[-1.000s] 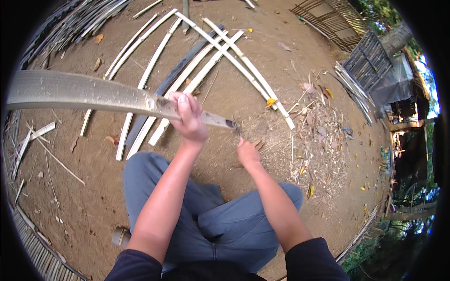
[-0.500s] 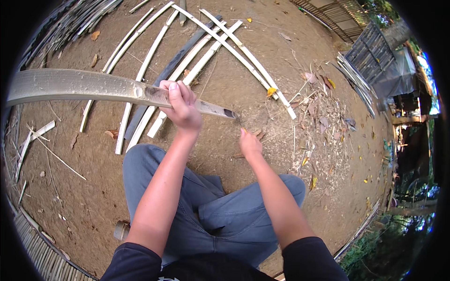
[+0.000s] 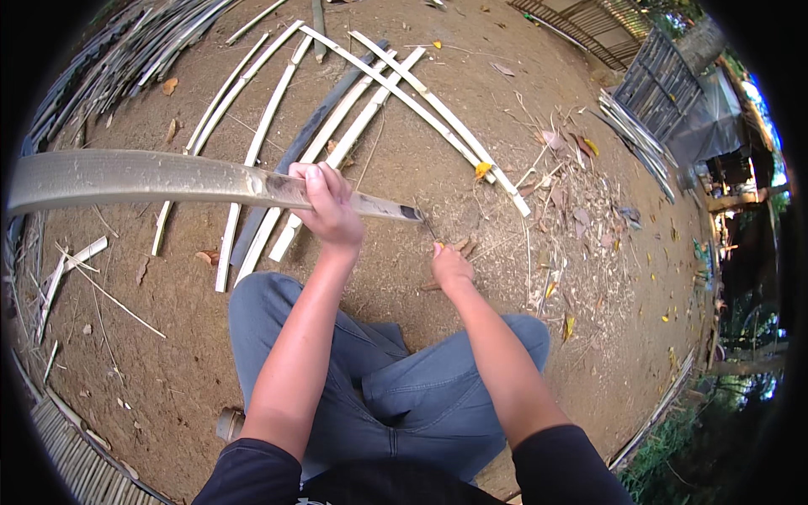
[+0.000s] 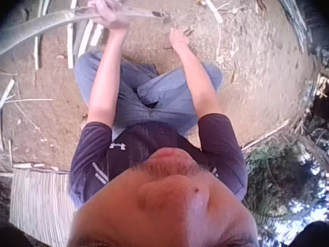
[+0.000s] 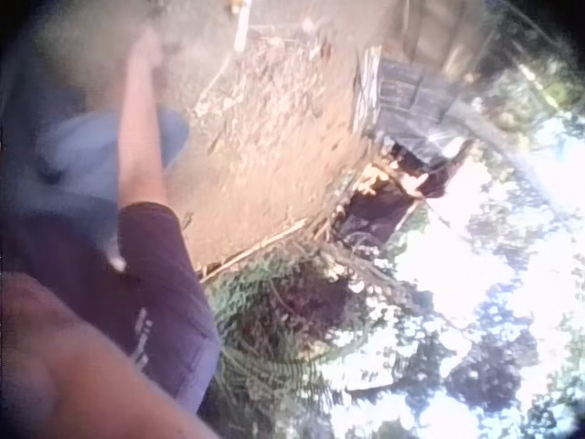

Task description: The person sits on the ground and uses a knife to shave the nodes and surface of a long bamboo pole, rotating it to reach different sides.

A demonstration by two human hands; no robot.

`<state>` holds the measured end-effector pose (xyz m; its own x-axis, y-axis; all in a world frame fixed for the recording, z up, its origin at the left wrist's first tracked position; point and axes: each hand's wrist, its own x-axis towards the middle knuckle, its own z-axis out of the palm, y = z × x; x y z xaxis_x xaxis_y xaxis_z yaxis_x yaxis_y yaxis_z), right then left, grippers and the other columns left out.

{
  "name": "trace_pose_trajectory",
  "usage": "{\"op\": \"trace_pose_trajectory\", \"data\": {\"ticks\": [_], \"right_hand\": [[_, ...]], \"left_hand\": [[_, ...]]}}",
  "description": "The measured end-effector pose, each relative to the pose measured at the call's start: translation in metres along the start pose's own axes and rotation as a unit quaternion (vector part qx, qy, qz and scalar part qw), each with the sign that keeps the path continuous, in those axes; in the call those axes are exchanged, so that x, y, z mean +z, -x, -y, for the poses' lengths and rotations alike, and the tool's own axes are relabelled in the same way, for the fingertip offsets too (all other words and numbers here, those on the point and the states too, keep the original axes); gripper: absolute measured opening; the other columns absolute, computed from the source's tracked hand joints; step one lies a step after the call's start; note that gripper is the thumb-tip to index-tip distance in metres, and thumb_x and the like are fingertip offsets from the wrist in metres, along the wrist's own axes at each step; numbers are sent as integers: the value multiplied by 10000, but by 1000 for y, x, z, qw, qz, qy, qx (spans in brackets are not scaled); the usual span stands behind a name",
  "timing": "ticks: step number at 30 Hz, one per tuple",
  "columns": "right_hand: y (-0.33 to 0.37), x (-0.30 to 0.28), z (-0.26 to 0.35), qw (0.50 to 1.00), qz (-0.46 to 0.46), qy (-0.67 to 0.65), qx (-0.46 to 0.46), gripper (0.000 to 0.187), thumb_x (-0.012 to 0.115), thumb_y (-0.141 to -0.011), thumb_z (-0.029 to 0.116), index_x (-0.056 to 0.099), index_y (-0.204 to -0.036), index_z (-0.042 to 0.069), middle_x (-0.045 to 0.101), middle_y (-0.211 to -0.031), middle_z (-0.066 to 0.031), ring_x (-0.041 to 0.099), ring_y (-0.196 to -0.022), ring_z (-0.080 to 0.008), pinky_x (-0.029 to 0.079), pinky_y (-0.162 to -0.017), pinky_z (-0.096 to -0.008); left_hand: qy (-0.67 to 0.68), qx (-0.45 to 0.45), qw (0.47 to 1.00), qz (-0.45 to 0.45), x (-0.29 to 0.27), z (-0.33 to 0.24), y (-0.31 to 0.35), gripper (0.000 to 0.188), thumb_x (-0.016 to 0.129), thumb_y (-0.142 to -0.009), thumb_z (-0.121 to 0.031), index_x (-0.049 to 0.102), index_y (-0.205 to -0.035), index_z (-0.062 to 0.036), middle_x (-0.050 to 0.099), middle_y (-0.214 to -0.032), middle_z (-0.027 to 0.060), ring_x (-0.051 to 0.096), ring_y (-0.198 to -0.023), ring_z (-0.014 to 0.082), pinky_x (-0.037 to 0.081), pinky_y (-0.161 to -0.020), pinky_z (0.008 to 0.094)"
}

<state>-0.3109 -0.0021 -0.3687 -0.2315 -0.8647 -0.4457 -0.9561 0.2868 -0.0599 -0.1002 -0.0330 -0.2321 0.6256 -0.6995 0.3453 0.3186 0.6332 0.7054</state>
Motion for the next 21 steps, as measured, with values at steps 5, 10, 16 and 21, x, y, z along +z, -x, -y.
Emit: {"op": "trace_pose_trajectory", "data": {"ticks": [5, 10, 16, 21], "right_hand": [[-10, -1, 5, 999, 34, -4, 18, 551, 301, -1037, 441, 570, -1209, -7, 647, -1199, -230, 650, -1091, -373, 519, -913, -459], [-9, 1, 0, 998, 54, -27, 21, 563, 297, -1035, 438, 541, -1257, -18, 608, -1258, -251, 611, -1150, -396, 487, -958, -476], [-7, -7, -2, 996, 55, -63, 15, 558, 304, -1033, 438, 543, -1261, -12, 620, -1217, -272, 609, -1136, -413, 482, -957, -491], [32, -52, 44, 996, 13, -26, -86, 546, 319, -1030, 455, 575, -1228, 15, 676, -1104, -252, 658, -1048, -397, 519, -894, -483]], "left_hand": [[6, 11, 1000, 14, 3, 0, -4, 204, 364, -1024, -178, 312, -835, -122, 286, -572, -30, 226, -478, 58, 227, -441, 230], [-2, 7, 1000, 18, 5, -4, 0, 207, 352, -1027, -188, 316, -836, -120, 280, -568, -31, 229, -483, 63, 230, -453, 234], [14, 0, 1000, 10, 3, -2, -3, 208, 347, -1031, -183, 314, -834, -123, 276, -577, -24, 225, -492, 65, 231, -455, 237], [-12, 10, 1000, -6, -2, -3, -7, 210, 344, -1031, -176, 313, -831, -119, 279, -576, -22, 234, -487, 67, 242, -455, 239]]}}
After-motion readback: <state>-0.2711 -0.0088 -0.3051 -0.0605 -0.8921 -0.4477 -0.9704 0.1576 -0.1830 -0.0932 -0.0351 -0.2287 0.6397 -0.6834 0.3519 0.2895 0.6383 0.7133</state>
